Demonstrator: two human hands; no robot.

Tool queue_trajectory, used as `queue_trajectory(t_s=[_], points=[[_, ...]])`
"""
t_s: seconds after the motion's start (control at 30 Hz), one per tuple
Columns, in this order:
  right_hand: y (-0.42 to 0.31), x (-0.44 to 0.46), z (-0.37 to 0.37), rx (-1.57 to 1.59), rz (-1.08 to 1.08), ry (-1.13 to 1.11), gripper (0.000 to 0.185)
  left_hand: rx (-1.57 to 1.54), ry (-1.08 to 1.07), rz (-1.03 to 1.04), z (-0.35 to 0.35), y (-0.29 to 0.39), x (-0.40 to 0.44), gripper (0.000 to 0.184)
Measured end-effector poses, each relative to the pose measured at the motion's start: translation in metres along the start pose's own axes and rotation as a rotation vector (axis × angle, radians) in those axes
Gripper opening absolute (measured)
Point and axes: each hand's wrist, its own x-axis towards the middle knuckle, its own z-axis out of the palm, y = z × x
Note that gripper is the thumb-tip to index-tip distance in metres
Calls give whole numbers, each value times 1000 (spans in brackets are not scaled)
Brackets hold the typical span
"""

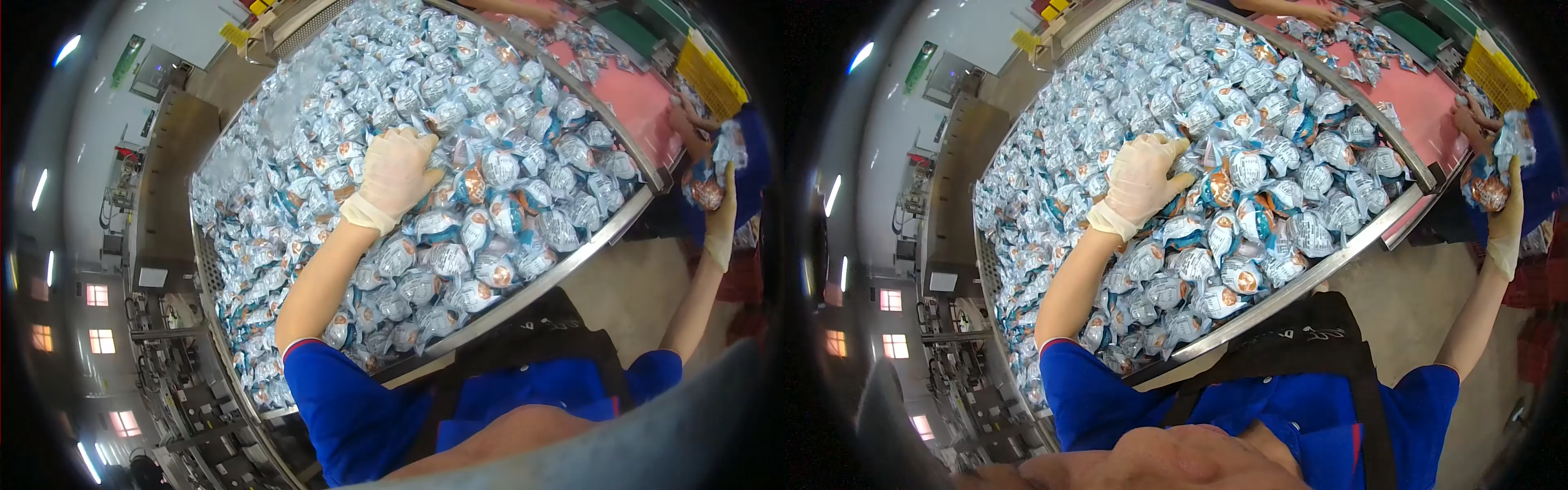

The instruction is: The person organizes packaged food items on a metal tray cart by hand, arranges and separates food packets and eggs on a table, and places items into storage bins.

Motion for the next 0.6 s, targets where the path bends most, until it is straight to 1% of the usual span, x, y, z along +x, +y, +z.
queue_trajectory(t_s=[0.1, 0.13, 0.17, 0.2, 0.23, 0.27, 0.3, 0.33, 0.37, 0.43, 0.53, 0.57, 0.6], points=[[24, -2, -21, 81, 130, 65, 50, -42, -49, -23, -3, 2, 6, 43], [31, -10, -21, 38, 151, 70, 48, -52, -69, -25, -4, 3, 8, 43], [40, -11, -26, -22, 167, 11, 44, -61, -90, -28, -5, 2, 10, 43], [44, -18, -14, -20, 185, 35, 43, -68, -111, -35, -7, 1, 12, 43], [48, -23, 0, -17, 204, 57, 42, -151, -125, -55, -10, -2, 14, 44], [57, -21, -2, -41, 240, -27, 42, -234, -140, -78, -14, -6, 14, 44], [67, -19, 3, -92, 242, 5, 41, -319, -156, -103, -16, -9, 14, 44], [77, -13, -3, -133, 270, -50, 41, -387, -245, -203, -28, -6, 19, 43], [87, -5, -8, -176, 296, -105, 40, -439, -231, -248, -22, -12, 19, 41], [112, 17, -14, -367, 404, -130, 40, -301, -213, -354, -30, 2, 26, 44], [145, 46, -14, -370, 480, -169, 37, -324, 113, -400, -25, 25, 41, 44], [150, 50, -7, -395, 493, -173, 36, -254, 143, -320, -19, 27, 46, 45], [164, 60, -12, -438, 448, -206, 36, -185, 171, -233, -6, 23, 50, 46]])
